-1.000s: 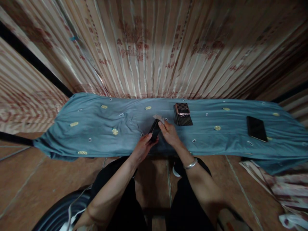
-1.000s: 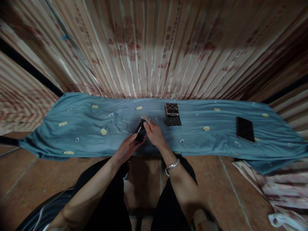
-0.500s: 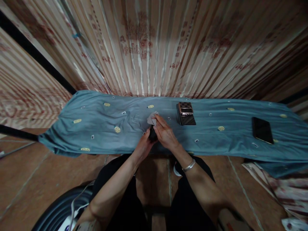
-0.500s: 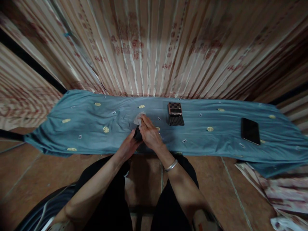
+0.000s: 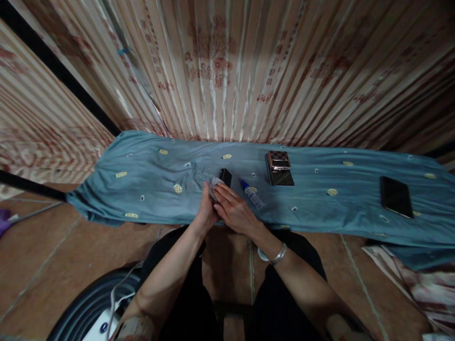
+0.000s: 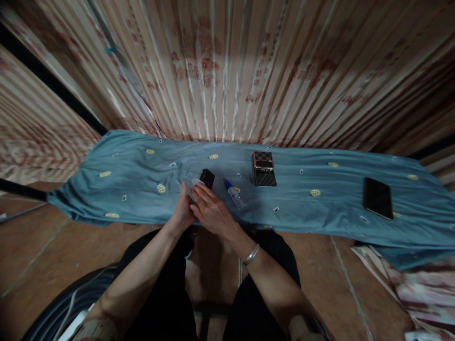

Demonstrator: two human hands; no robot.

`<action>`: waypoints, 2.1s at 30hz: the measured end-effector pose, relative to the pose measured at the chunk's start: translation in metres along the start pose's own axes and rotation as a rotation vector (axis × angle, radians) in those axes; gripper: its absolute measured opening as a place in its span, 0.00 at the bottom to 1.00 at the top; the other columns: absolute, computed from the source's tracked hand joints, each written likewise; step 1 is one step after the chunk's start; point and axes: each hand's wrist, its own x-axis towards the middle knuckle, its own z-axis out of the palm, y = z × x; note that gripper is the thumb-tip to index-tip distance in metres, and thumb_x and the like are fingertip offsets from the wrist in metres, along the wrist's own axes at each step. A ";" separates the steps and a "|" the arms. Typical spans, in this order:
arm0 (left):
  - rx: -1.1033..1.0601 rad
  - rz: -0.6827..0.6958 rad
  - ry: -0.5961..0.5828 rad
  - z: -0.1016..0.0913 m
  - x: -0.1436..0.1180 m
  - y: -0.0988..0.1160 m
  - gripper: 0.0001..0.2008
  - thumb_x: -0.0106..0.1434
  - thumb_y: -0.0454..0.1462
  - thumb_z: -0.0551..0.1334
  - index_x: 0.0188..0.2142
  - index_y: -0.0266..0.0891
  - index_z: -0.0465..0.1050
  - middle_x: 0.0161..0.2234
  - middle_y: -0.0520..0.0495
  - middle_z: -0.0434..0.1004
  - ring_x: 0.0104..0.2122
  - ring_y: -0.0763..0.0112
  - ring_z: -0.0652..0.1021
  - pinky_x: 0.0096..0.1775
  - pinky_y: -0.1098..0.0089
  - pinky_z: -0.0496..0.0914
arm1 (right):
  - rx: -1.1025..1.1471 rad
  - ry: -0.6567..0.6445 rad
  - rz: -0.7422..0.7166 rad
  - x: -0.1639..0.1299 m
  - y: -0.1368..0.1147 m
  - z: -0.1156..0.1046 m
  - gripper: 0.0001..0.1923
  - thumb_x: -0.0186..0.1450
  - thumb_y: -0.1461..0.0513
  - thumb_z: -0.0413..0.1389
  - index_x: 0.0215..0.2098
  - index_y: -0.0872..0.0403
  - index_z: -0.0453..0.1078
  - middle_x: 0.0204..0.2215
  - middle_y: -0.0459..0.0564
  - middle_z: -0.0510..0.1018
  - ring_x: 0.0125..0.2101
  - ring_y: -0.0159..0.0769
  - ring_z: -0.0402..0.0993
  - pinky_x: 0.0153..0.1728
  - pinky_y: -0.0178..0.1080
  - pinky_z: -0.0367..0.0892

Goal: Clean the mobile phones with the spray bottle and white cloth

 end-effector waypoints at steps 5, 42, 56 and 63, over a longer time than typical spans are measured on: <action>-0.031 -0.008 0.023 -0.003 0.005 -0.003 0.26 0.66 0.58 0.56 0.41 0.40 0.79 0.42 0.42 0.83 0.55 0.58 0.77 0.55 0.65 0.72 | -0.023 0.014 -0.029 -0.001 -0.001 0.001 0.23 0.73 0.65 0.44 0.64 0.57 0.67 0.61 0.59 0.73 0.67 0.43 0.60 0.66 0.51 0.65; 0.037 -0.163 -0.173 0.004 -0.012 -0.010 0.13 0.65 0.43 0.63 0.43 0.37 0.78 0.42 0.39 0.81 0.38 0.63 0.80 0.45 0.64 0.73 | 0.092 0.198 0.314 0.004 0.046 -0.029 0.25 0.74 0.59 0.41 0.65 0.51 0.64 0.62 0.53 0.72 0.63 0.39 0.67 0.66 0.50 0.60; 0.022 -0.085 -0.279 0.012 -0.022 -0.005 0.13 0.63 0.39 0.66 0.44 0.32 0.79 0.40 0.39 0.84 0.39 0.63 0.82 0.48 0.62 0.75 | 0.626 0.381 0.648 0.006 0.068 -0.018 0.25 0.67 0.49 0.51 0.54 0.53 0.75 0.46 0.53 0.83 0.46 0.44 0.79 0.47 0.47 0.74; 0.063 -0.015 -0.257 0.010 -0.015 -0.006 0.15 0.55 0.36 0.73 0.42 0.33 0.80 0.39 0.42 0.85 0.38 0.64 0.82 0.47 0.64 0.75 | 0.735 0.443 0.744 0.006 0.066 -0.011 0.25 0.62 0.48 0.54 0.51 0.53 0.75 0.47 0.53 0.81 0.46 0.44 0.76 0.44 0.45 0.73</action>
